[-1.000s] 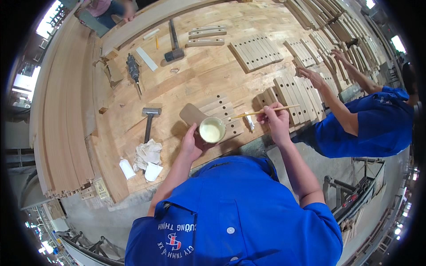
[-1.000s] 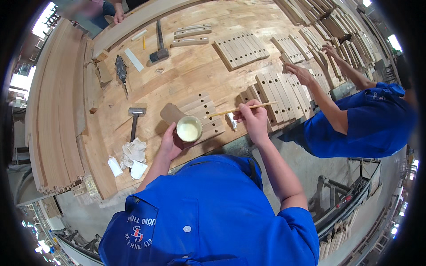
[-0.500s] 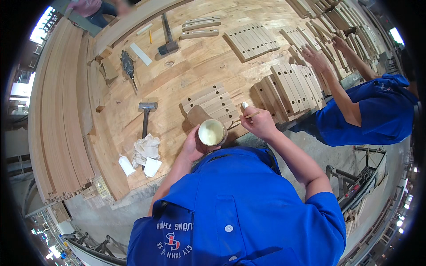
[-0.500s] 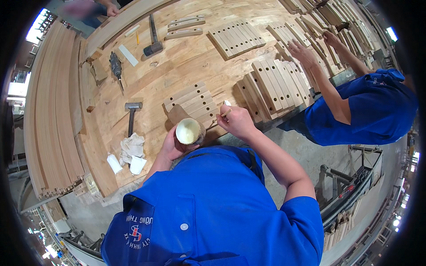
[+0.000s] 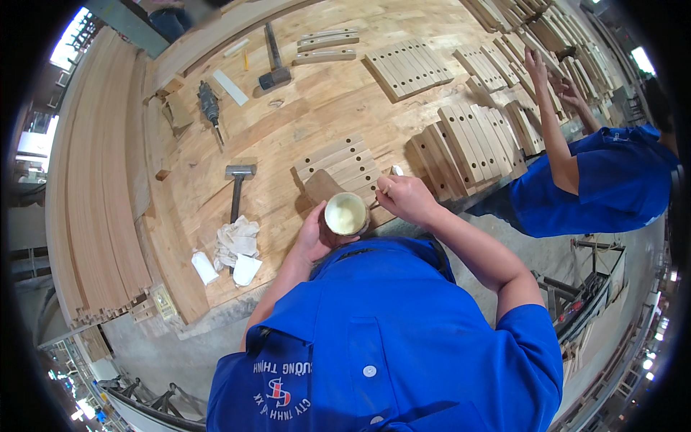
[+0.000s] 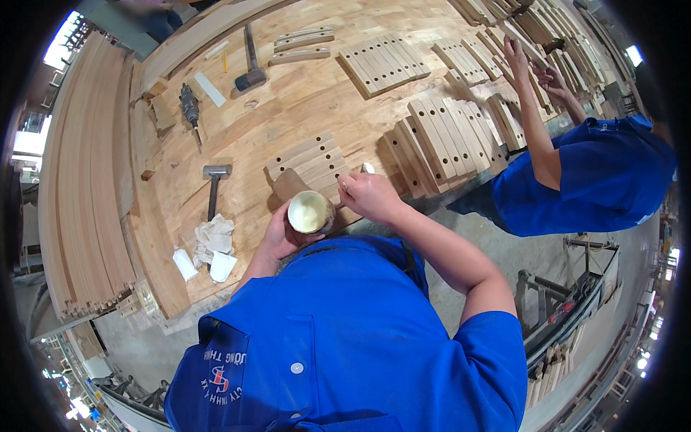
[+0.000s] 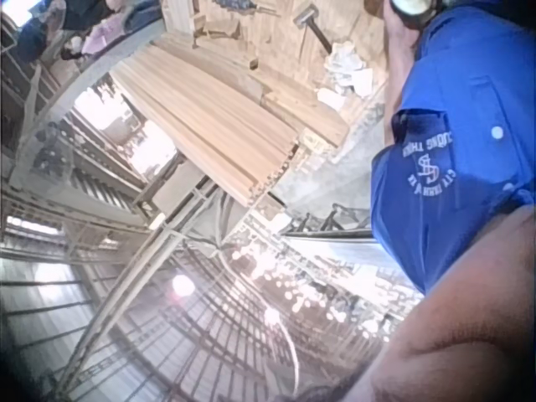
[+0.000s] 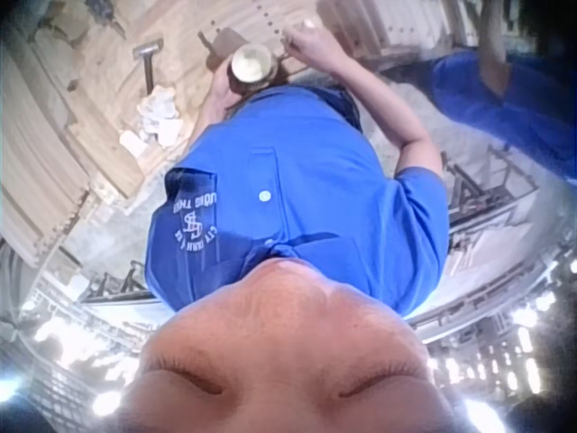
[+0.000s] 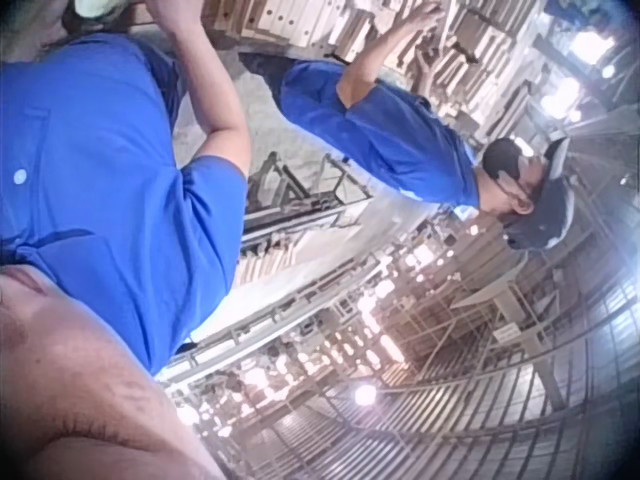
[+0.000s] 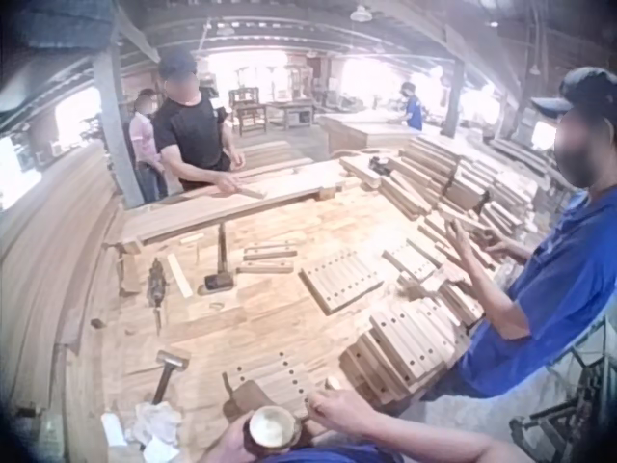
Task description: The person applies glue into pre-drilled holes on small wooden slats using a small brush and a container of glue. They then insert small wooden dowels into the glued holes and wipe excess glue with a cloth. The process is repeated for multiple slats on a workbench.
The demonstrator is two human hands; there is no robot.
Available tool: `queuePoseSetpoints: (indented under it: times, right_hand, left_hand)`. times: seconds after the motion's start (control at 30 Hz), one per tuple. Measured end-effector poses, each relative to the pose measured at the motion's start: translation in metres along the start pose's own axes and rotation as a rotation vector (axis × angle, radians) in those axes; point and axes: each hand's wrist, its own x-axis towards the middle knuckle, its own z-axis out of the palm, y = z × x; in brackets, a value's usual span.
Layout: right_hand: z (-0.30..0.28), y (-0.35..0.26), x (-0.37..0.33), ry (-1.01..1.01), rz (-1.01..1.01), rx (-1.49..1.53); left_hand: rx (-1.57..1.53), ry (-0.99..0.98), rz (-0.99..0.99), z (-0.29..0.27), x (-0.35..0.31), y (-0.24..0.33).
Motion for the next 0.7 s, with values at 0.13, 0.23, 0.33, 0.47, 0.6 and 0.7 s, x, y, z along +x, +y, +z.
queuePoseSetpoints:
  times: [0.13,0.23,0.33,0.47,0.6,0.7]
  right_hand:
    - [-0.007,-0.003,0.003,-0.007,0.033,-0.017]
    - [-0.018,-0.005,0.003,-0.086,0.028,-0.116]
    - [-0.031,-0.015,0.003,-0.14,-0.103,-0.137]
    - [-0.055,-0.033,0.015,-0.085,-0.103,0.091]
    - [-0.031,-0.035,0.036,0.107,-0.246,0.245]
    - [0.011,-0.047,0.055,0.049,-0.413,0.222]
  left_hand:
    - [0.007,-0.004,0.004,0.0,0.001,-0.001]
    - [0.032,-0.008,0.004,-0.001,0.002,-0.001]
    - [0.04,0.005,0.007,-0.008,0.0,-0.004]
    - [0.163,0.071,0.128,-0.024,-0.007,0.013]
    - [0.528,0.493,0.443,-0.043,-0.036,0.057]
    - [0.497,0.743,0.647,-0.081,-0.058,0.086]
